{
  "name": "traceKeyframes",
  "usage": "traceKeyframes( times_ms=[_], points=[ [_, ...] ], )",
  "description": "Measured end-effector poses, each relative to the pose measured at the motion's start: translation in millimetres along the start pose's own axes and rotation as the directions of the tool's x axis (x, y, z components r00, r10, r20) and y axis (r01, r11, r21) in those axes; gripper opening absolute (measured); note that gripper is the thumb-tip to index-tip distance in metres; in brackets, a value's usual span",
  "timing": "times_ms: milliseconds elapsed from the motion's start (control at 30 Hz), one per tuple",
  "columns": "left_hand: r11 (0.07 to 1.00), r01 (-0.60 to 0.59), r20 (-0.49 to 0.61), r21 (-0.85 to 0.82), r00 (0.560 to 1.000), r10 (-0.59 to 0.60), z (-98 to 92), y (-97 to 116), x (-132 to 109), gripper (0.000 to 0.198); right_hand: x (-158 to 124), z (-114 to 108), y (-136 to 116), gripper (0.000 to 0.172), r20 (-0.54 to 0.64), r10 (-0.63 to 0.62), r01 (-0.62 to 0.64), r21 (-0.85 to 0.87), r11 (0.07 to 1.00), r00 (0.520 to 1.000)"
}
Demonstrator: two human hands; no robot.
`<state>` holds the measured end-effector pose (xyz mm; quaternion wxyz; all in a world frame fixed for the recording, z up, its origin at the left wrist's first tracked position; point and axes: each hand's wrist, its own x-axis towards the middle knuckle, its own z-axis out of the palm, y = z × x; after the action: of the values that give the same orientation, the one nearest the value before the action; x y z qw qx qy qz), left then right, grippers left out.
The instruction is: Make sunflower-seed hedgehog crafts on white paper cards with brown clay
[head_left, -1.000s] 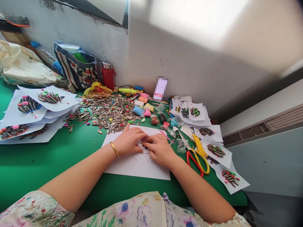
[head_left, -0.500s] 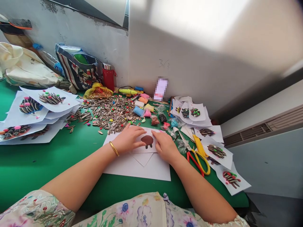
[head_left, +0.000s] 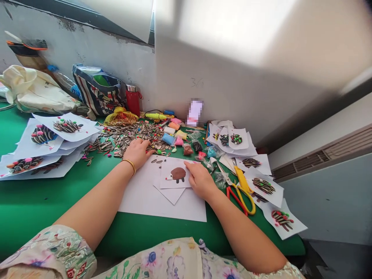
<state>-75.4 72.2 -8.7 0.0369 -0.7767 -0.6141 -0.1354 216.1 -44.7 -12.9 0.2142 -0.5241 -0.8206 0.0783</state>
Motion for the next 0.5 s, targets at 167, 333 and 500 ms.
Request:
traceKeyframes(
  times_ms=[167,333,500],
  points=[
    [0.99,0.126,0.018,-0.071,0.992,-0.125,-6.4,-14,28,0.034,0,-2,-2,0.054,-0.009,-0.005,0.005,0.004,1.0,1.0],
    [0.934,0.245,0.112,-0.259,0.968,-0.223,-24.4,-35,51,0.043,-1,-2,-1,0.054,-0.036,-0.018,0.019,0.023,1.0,0.999],
    [0.943,0.272,0.105,-0.194,0.961,-0.255,-33.2,-46,55,0.034,-1,0,1,0.053,-0.042,-0.029,0.03,0.022,0.999,0.999]
  ],
)
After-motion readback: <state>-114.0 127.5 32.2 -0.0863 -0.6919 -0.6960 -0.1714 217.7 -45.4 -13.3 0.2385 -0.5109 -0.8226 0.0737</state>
